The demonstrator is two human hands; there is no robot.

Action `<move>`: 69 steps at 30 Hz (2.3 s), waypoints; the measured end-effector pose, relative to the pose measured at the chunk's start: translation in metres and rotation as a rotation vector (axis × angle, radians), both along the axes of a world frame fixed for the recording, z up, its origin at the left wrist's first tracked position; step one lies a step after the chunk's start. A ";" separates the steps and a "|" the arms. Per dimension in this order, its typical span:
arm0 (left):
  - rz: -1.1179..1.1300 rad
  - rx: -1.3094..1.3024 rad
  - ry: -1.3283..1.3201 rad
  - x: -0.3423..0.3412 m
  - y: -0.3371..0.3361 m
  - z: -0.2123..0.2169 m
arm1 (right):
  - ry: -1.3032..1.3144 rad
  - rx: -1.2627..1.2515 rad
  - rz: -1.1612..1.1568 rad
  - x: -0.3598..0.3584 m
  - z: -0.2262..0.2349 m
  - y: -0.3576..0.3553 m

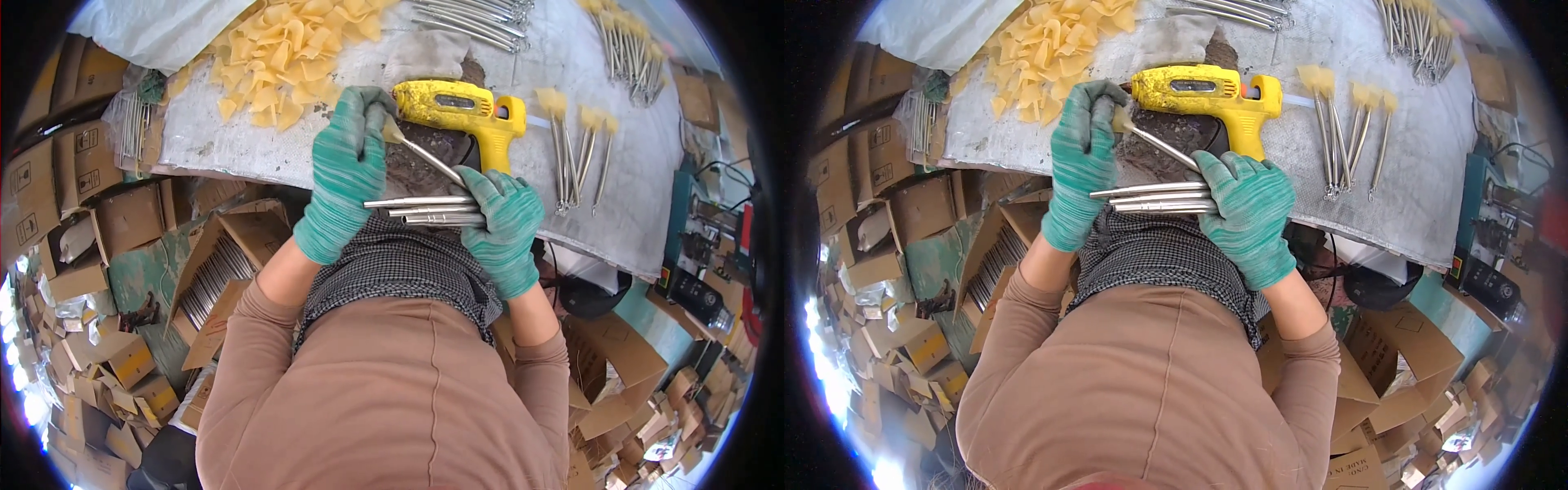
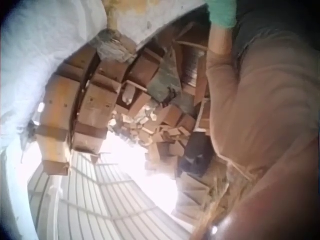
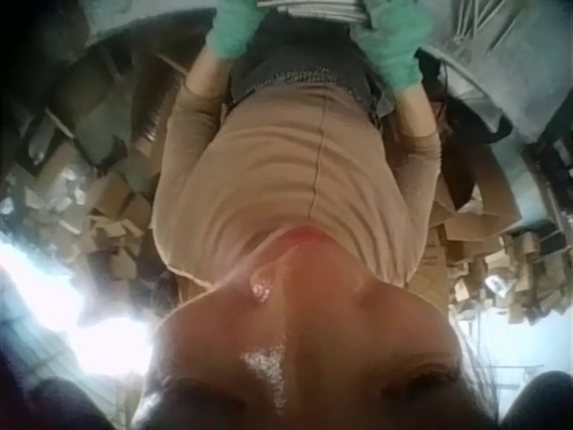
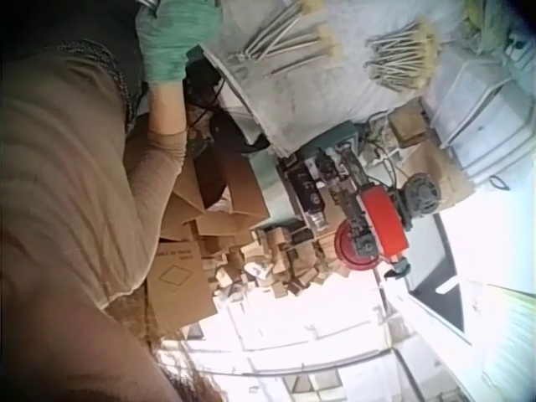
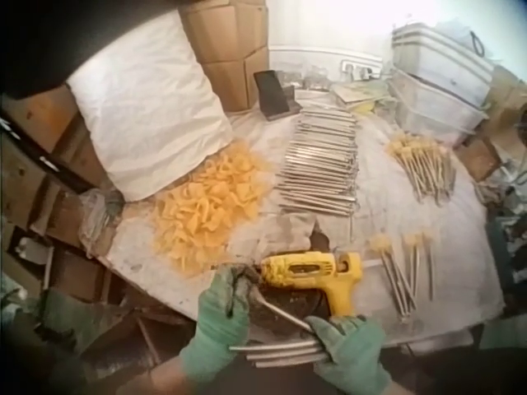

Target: Gluing plastic decorative components onto wooden sticks using a hot glue gun at a factory workbench.

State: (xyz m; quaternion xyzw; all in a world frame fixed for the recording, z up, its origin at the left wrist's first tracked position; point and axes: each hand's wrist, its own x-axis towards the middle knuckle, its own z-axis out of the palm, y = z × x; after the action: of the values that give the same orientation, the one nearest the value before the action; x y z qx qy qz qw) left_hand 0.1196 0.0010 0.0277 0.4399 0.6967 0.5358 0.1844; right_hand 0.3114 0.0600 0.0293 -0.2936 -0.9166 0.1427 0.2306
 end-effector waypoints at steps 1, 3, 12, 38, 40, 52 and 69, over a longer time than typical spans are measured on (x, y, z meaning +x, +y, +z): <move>-0.009 0.028 0.058 0.001 0.000 -0.002 | 0.035 -0.027 -0.003 -0.001 -0.003 -0.001; -0.036 0.059 0.084 0.002 0.002 -0.003 | 0.065 -0.081 -0.010 -0.003 -0.006 -0.002; 0.175 -0.029 0.113 -0.068 0.000 -0.024 | 0.218 -0.093 -0.322 0.049 -0.012 0.026; 0.262 -0.071 0.287 -0.032 0.005 -0.023 | -0.024 0.221 0.148 0.005 -0.015 0.008; 0.261 -0.034 0.321 -0.034 0.006 -0.026 | -0.007 0.204 0.187 0.004 -0.014 0.010; 0.200 -0.096 0.092 -0.029 0.005 -0.018 | 0.054 0.055 0.312 0.005 -0.021 0.017; 0.203 -0.021 0.222 -0.016 0.001 0.000 | 0.042 0.067 -0.028 -0.003 -0.005 0.011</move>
State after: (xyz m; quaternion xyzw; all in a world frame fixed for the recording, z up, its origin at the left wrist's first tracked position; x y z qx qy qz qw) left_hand 0.1037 0.0016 0.0277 0.4220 0.7593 0.4923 0.0555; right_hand 0.3089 0.0707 0.0246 -0.2954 -0.9116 0.1150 0.2617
